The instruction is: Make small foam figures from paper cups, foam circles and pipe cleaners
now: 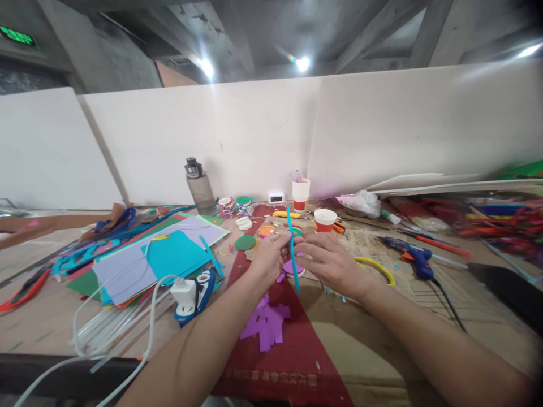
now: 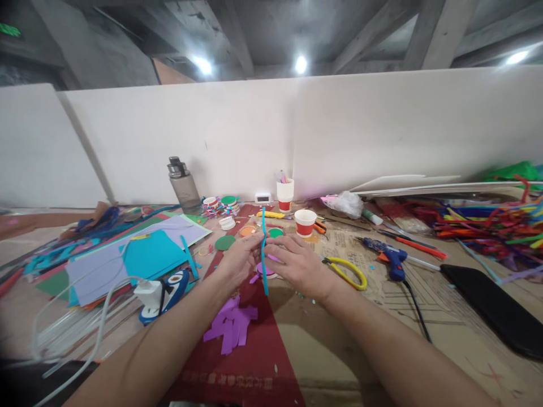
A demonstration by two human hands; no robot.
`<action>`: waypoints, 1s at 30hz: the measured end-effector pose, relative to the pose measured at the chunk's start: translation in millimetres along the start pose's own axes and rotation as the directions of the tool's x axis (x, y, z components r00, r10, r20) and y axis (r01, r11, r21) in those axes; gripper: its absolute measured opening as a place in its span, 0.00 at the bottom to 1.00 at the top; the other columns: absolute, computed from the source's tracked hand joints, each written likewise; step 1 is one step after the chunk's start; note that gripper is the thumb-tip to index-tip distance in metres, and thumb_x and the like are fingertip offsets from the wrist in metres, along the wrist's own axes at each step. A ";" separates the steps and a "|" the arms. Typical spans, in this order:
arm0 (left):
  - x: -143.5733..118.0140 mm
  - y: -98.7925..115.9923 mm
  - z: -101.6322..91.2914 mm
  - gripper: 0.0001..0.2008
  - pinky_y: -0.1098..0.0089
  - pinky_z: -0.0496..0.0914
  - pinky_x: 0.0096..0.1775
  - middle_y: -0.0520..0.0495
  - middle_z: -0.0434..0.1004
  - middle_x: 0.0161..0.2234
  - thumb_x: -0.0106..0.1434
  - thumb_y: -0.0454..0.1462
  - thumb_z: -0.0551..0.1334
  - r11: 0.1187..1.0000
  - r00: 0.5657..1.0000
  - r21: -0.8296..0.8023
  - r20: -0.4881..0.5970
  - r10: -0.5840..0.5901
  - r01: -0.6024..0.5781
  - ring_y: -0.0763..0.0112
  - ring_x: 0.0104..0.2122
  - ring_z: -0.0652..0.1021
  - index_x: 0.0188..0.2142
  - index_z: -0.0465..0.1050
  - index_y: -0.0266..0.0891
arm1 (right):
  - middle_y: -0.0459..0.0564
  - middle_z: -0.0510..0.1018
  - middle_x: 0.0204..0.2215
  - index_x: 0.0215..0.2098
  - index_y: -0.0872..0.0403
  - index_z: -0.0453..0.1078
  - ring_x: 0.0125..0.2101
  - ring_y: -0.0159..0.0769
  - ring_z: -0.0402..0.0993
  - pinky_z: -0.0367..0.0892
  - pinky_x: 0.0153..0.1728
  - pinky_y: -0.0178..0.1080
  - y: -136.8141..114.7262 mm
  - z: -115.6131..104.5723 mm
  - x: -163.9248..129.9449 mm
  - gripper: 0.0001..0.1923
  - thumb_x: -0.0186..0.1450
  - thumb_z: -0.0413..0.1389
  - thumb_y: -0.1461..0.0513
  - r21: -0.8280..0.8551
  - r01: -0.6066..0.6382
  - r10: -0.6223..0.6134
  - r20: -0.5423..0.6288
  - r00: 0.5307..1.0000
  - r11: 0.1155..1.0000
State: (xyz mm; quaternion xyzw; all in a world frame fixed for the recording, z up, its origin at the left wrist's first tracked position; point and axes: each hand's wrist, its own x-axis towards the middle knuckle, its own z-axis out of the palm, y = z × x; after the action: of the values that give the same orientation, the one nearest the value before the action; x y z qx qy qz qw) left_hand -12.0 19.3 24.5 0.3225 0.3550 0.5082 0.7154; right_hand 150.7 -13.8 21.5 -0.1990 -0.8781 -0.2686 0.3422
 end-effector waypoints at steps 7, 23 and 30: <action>2.4 -5.3 -2.0 0.19 0.78 0.59 0.19 0.54 0.69 0.18 0.39 0.40 0.76 0.998 0.994 0.004 0.082 0.069 -0.069 0.80 0.18 0.68 0.24 0.70 0.33 | 0.52 0.80 0.45 0.46 0.54 0.74 0.48 0.39 0.70 0.66 0.48 0.43 -2.1 0.2 2.6 0.12 0.69 0.51 0.67 -0.057 0.015 -0.017 -0.027 1.000 0.998; -8.0 -2.9 1.4 0.19 0.76 0.68 0.26 0.52 0.74 0.22 0.42 0.43 0.76 0.980 0.982 0.104 0.098 0.161 -0.171 0.77 0.21 0.73 0.28 0.73 0.34 | 0.50 0.77 0.36 0.31 0.50 0.76 0.41 0.39 0.72 0.67 0.43 0.43 -12.3 11.2 6.2 0.03 0.63 0.60 0.60 0.586 -0.632 0.749 0.064 0.660 0.507; -9.8 -10.9 1.6 0.17 0.75 0.70 0.28 0.52 0.74 0.24 0.47 0.45 0.73 0.943 0.971 0.249 0.145 0.190 -0.221 0.78 0.22 0.73 0.29 0.75 0.34 | 0.48 0.74 0.27 0.27 0.52 0.75 0.27 0.34 0.68 0.64 0.29 0.38 -5.0 15.0 5.8 0.08 0.58 0.61 0.56 0.667 -0.706 0.874 0.171 0.455 0.237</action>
State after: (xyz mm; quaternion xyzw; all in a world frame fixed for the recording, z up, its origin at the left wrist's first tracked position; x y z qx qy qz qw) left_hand -7.5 6.8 18.2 0.4797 0.3406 0.5083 0.6289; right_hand 136.7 -7.6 14.6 -0.4489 -0.6349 0.2493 0.5772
